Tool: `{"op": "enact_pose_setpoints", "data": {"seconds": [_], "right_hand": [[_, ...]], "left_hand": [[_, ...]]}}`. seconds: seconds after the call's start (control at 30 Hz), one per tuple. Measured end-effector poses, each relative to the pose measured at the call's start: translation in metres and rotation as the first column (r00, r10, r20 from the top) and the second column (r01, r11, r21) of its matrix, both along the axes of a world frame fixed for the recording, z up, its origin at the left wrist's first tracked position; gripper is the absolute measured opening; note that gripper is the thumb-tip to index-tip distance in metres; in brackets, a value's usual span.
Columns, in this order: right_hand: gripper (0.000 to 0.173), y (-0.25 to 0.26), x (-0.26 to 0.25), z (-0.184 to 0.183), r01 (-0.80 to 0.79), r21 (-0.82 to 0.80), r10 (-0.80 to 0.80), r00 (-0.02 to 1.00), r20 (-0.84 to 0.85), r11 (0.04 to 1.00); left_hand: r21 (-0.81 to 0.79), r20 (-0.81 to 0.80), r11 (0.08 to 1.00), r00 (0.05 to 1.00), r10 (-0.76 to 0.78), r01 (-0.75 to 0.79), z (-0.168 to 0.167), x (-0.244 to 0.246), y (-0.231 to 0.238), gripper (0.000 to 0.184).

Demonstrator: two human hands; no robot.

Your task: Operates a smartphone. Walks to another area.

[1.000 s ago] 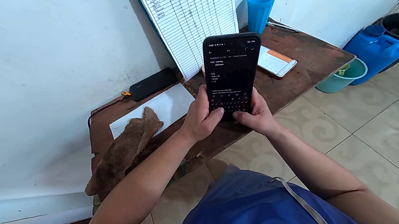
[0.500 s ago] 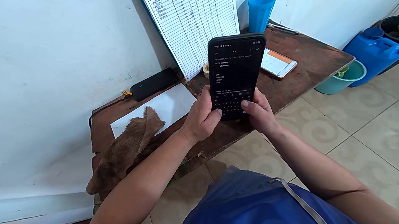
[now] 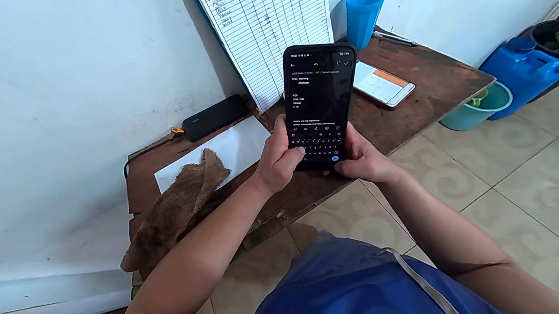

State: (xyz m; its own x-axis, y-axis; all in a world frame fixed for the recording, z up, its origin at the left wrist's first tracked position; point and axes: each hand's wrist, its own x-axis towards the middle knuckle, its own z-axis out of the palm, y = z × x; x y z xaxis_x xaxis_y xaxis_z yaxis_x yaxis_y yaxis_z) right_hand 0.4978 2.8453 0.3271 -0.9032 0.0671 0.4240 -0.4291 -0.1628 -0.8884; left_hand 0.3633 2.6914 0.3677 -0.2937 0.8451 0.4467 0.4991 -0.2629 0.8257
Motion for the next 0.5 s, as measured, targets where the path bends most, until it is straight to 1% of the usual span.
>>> {"op": "enact_pose_setpoints", "data": {"seconds": [0.17,0.3,0.43,0.5], "right_hand": [[0.074,-0.0019,-0.0004,0.0035,0.008,0.021,-0.008,1.0,-0.017,1.0],[0.077,-0.0054,-0.0009,0.0057,0.069,0.033,-0.068,0.998,-0.003,0.997],[0.08,-0.0026,-0.0028,0.0022,0.013,0.023,-0.012,0.997,-0.08,1.0],[0.08,-0.003,-0.0024,0.0025,0.017,0.025,-0.015,0.996,-0.086,1.0]], "left_hand": [[0.009,0.016,1.0,1.0,-0.004,0.004,0.0,0.0005,0.0001,0.062],[0.002,0.02,1.0,1.0,0.0,0.0,-0.0002,0.0008,0.0003,0.063],[-0.01,0.027,1.0,1.0,0.007,-0.007,0.0003,0.0018,0.0001,0.063],[-0.015,0.017,1.0,1.0,0.014,-0.014,0.0005,0.0019,0.0,0.064]]}}
